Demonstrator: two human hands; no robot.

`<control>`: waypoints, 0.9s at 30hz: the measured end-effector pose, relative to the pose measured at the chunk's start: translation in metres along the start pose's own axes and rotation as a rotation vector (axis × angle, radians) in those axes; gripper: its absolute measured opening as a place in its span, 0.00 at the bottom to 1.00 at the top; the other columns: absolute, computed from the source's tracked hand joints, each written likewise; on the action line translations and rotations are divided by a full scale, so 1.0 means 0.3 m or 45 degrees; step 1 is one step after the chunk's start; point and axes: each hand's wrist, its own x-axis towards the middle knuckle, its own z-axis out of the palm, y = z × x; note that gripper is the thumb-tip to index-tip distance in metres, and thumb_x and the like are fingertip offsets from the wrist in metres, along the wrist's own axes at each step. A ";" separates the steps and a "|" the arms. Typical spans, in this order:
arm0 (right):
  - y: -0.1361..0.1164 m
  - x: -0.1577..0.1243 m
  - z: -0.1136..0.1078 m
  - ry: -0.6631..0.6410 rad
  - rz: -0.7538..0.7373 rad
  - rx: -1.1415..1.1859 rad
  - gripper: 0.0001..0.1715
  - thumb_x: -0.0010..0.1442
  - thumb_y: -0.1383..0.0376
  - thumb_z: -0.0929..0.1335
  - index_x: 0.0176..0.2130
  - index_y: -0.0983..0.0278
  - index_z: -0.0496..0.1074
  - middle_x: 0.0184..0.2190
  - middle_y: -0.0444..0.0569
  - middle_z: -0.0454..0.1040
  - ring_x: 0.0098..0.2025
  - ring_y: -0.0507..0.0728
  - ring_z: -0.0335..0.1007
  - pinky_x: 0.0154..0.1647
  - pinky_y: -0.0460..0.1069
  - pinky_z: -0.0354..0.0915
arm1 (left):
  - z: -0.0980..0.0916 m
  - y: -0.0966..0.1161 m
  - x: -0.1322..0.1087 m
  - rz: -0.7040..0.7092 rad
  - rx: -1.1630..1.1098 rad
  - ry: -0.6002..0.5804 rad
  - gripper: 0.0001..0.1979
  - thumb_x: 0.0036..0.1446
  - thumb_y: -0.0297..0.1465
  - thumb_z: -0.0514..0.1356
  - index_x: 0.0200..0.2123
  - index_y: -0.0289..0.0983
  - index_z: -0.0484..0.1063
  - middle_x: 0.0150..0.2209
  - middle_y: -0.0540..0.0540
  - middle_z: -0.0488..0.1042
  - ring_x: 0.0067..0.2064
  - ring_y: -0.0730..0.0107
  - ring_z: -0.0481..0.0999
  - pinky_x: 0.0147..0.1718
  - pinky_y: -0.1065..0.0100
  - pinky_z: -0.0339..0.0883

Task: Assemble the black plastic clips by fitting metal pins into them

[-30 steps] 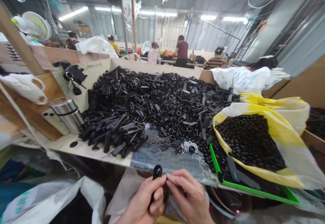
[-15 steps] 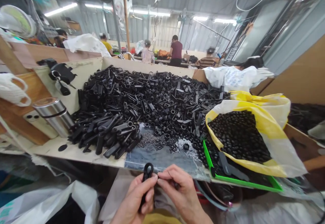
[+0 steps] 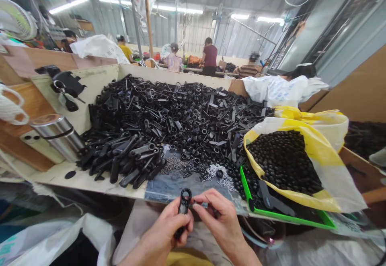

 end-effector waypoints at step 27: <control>0.073 0.007 0.077 -0.151 -0.190 -0.364 0.14 0.72 0.70 0.65 0.51 0.62 0.78 0.30 0.47 0.79 0.29 0.55 0.78 0.29 0.46 0.69 | -0.110 -0.058 0.131 0.235 0.431 0.293 0.12 0.58 0.42 0.67 0.39 0.40 0.78 0.26 0.51 0.72 0.31 0.66 0.67 0.31 0.70 0.60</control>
